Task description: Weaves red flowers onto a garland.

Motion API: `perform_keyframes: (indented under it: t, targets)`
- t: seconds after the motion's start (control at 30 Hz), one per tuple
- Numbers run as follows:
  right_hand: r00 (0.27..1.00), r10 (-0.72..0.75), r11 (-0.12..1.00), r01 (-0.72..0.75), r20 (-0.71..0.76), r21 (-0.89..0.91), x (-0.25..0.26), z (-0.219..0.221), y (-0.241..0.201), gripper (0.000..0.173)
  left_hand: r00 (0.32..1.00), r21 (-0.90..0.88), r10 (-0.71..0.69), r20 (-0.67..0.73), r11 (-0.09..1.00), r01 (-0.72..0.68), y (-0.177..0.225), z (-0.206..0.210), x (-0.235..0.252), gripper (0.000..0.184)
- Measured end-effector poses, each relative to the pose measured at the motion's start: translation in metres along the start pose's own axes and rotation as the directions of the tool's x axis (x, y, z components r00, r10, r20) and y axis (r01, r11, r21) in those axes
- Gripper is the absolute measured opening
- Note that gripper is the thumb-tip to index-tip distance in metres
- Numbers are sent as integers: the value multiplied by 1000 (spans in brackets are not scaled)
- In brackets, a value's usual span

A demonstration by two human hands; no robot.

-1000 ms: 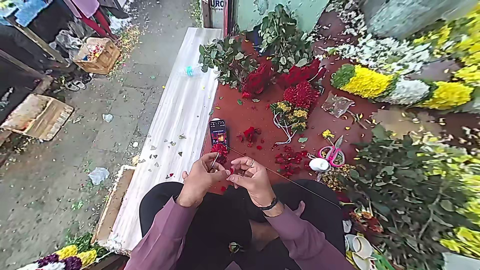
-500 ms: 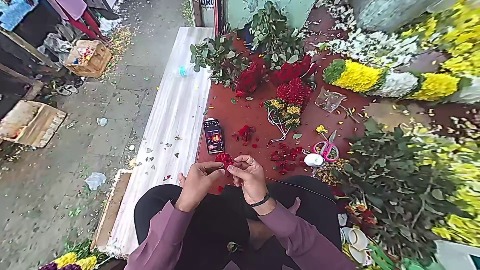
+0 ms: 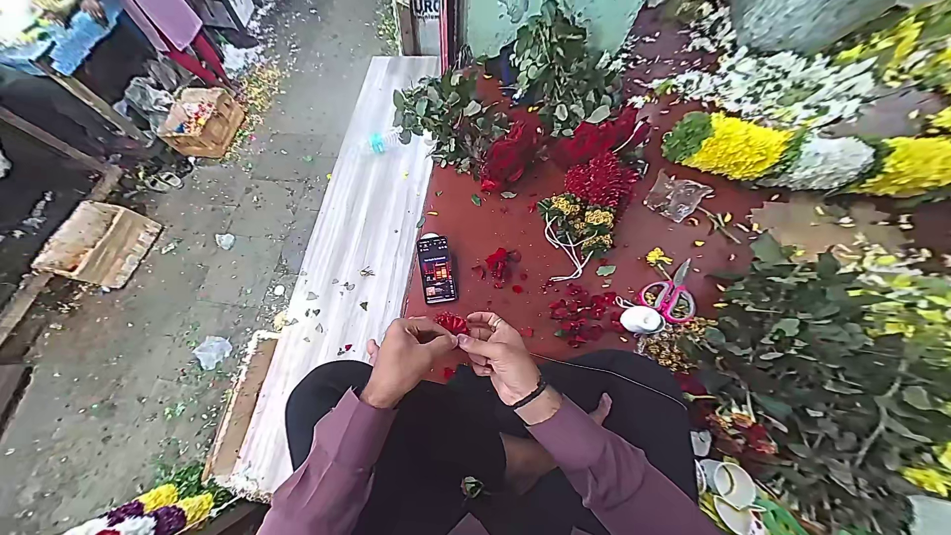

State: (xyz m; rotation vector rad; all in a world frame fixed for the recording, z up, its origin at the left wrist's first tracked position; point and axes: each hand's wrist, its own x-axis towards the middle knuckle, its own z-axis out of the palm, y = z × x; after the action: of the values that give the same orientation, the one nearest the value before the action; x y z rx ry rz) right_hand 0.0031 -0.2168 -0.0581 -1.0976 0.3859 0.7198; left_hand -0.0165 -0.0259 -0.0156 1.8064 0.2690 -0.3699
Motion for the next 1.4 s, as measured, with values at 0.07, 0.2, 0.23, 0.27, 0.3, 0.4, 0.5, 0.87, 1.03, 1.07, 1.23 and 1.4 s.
perform_keyframes:
  t: [0.07,0.2,0.23,0.27,0.3,0.4,0.5,0.87,1.03,1.07,1.23,1.4]
  targets:
    - [999,-15,991,21,50,-135,3,-5,-2,66,998,11,-56,-20,998,56,2,-3,1,9]
    - [873,-477,581,399,101,-710,-3,-11,-15,51,987,108,-133,-87,984,142,11,-13,3,14]
    - [805,-580,436,433,122,-789,-5,-11,-16,46,985,128,-138,-101,980,150,13,-16,3,14]
    - [768,-618,350,458,167,-817,-5,-11,-17,48,984,148,-145,-107,976,160,16,-18,3,15]
    - [778,-586,324,480,225,-815,-5,-12,-17,56,982,169,-156,-106,971,172,19,-21,2,15]
    - [866,-360,529,496,347,-688,5,-19,-12,56,976,217,-186,-112,954,206,29,-25,3,16]
    - [835,-402,631,550,375,-547,12,-27,-20,17,970,261,-196,-145,938,229,41,-29,2,17]
    - [655,-504,601,734,563,-316,-21,-34,-63,14,957,786,-147,250,609,-112,109,12,-19,25]
    - [665,-422,880,464,616,102,-2,-46,-52,12,856,351,286,430,821,-450,140,28,-18,15]
    - [726,-393,903,420,564,88,-6,-46,-48,18,878,328,333,343,834,-444,141,28,-14,15]
    - [687,-420,907,347,593,241,-7,-34,-29,13,939,412,342,-41,862,-295,117,20,4,13]
    - [689,-460,814,580,561,-45,-11,-20,-34,12,985,443,96,-140,896,-24,68,-2,6,15]
